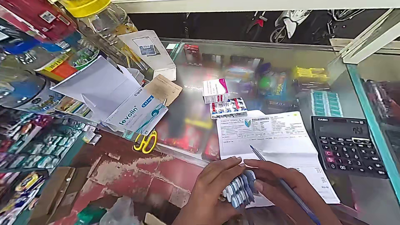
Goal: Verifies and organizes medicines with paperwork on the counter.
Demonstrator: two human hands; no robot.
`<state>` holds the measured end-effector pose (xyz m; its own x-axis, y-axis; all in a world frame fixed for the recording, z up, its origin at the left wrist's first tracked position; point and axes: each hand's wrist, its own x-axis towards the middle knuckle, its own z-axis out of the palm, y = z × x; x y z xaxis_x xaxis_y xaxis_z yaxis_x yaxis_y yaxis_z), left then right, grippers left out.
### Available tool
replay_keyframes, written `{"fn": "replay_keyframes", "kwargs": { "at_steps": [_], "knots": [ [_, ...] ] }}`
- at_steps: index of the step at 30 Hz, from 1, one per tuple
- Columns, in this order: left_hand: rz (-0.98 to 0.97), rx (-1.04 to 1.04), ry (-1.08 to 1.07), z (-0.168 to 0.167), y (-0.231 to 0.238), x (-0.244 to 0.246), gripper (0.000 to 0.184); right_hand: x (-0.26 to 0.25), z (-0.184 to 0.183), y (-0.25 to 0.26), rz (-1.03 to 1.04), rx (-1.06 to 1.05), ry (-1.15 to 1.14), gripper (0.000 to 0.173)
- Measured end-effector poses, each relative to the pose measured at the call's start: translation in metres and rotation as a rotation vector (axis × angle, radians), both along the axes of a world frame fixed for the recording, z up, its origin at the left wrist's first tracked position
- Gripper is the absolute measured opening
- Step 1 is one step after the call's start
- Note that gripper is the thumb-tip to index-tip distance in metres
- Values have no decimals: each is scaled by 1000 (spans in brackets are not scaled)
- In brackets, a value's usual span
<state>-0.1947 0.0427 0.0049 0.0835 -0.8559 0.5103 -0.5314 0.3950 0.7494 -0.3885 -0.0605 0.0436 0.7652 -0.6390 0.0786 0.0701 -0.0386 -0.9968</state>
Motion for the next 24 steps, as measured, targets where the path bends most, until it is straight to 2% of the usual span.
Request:
{"fn": "replay_keyframes", "kwargs": {
  "at_steps": [7, 16, 21, 24],
  "knots": [
    [-80, 12, 100, 5, -3, 7, 52, 2, -4, 3, -96, 74, -18, 36],
    [-56, 76, 138, 16, -4, 15, 53, 13, -5, -2, -117, 9, -26, 34],
    [-196, 89, 245, 18, -7, 28, 48, 16, -3, 2, -119, 74, -38, 34],
    [-295, 72, 213, 22, -16, 41, 44, 20, -3, 4, -123, 99, -70, 35]
  ]
}}
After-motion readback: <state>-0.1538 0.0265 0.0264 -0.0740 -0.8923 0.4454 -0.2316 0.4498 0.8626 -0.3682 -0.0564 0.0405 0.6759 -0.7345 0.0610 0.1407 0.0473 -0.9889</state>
